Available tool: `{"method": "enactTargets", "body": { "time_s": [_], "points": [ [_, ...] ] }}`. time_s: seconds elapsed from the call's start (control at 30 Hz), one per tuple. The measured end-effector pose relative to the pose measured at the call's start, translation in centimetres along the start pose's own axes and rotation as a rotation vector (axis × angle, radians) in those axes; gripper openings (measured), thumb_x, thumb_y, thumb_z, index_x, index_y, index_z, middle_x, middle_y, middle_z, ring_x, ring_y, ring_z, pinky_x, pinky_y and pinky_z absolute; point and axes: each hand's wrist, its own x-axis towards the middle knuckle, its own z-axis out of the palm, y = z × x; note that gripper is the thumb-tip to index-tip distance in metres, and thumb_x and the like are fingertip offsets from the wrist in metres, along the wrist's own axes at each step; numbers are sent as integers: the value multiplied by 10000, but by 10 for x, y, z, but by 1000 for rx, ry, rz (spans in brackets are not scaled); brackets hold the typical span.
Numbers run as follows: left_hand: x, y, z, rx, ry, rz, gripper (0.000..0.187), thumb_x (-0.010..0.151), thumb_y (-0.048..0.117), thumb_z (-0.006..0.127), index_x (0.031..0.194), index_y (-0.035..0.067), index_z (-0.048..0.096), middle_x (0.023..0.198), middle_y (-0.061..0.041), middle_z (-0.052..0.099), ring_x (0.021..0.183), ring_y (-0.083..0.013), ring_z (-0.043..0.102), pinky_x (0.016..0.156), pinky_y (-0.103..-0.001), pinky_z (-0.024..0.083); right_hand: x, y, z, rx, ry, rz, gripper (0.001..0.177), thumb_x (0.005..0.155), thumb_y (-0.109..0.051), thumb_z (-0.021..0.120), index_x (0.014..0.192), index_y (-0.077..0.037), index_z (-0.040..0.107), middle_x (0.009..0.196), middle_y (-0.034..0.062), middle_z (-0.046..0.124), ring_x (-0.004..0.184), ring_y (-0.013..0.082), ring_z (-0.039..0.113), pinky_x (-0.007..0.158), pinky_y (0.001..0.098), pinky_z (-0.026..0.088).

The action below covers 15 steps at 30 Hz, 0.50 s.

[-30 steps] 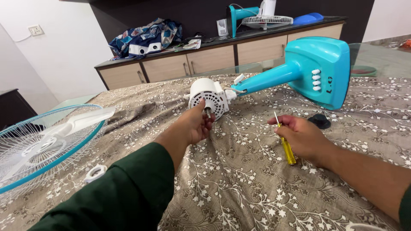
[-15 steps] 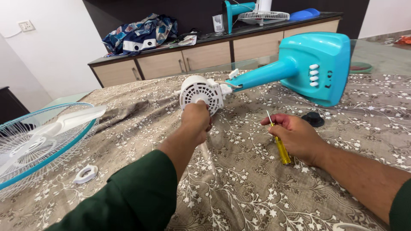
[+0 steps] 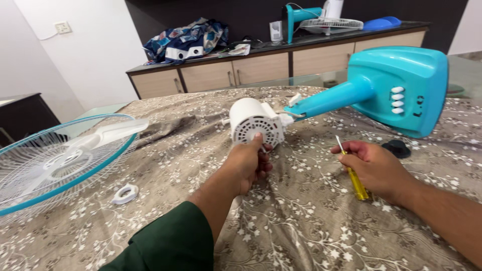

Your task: The person disassembles a table fan by removing the front grille, fan blades, and rear grille. They then use a screwdriver to loosen and remove the motor housing from the fan stand.

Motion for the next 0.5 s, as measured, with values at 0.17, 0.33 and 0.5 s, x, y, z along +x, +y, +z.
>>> {"method": "enactTargets", "body": {
  "time_s": [0.17,0.33,0.5],
  "points": [
    [-28,-20,-9,360,-50,278,447,1000,458,570,1041,36,715,752,-61,669,629,-173,631,561,-313,508,0,-13,10,-102,-56,40,278,950,-215,685,1151,-24,696,850,83,763,763,124,705,710,266,549],
    [-41,-28,-8,692,-52,599,504,881,471,737,1042,-6,731,849,-54,754,754,-124,722,698,-284,584,-2,-63,27,-101,-230,246,326,1031,-292,661,1106,24,686,758,164,577,587,270,485,528,403,367],
    [-40,-30,-17,556,-134,565,524,794,432,835,1048,-19,755,872,-55,772,765,-101,704,694,-260,576,16,-91,86,197,-220,286,243,953,-313,660,1054,-94,679,833,26,686,646,126,571,565,275,495]
  ]
}}
